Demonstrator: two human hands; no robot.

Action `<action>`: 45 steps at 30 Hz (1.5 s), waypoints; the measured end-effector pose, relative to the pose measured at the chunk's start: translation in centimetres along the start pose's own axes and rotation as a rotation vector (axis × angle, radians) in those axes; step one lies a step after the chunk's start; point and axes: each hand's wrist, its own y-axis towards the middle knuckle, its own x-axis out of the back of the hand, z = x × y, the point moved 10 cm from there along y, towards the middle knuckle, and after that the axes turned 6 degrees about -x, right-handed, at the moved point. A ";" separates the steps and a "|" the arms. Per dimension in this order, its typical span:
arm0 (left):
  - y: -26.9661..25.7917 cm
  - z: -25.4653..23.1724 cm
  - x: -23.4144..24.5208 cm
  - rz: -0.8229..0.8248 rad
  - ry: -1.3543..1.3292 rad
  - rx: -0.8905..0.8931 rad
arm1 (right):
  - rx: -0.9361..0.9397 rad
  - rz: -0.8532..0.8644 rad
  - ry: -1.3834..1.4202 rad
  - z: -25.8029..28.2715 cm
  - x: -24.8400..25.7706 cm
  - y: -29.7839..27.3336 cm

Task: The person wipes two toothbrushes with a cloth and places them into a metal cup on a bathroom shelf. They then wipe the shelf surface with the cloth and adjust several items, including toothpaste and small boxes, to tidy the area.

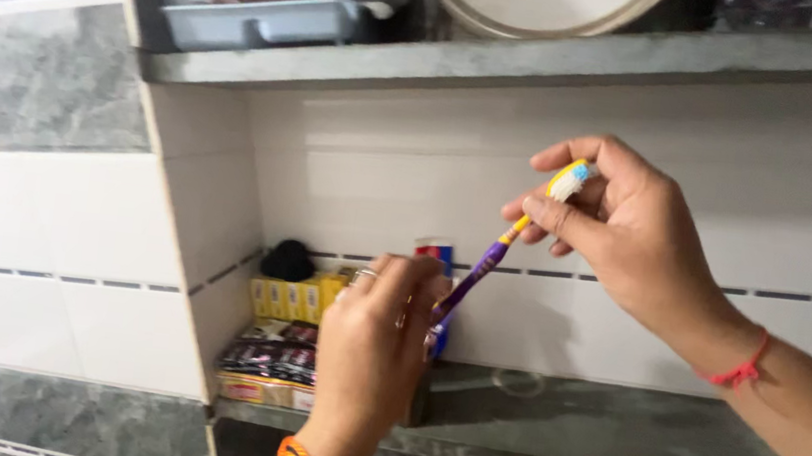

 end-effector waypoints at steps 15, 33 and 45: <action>-1.3 12.9 3.1 0.189 0.090 0.146 | -0.022 0.305 -0.457 -4.7 -14.9 7.2; -3.0 16.0 0.9 0.302 0.048 0.190 | -0.358 0.753 -0.346 -11.3 -19.9 7.9; -2.6 15.7 0.6 0.307 0.046 0.187 | -0.350 0.932 -0.410 -12.3 -23.0 5.7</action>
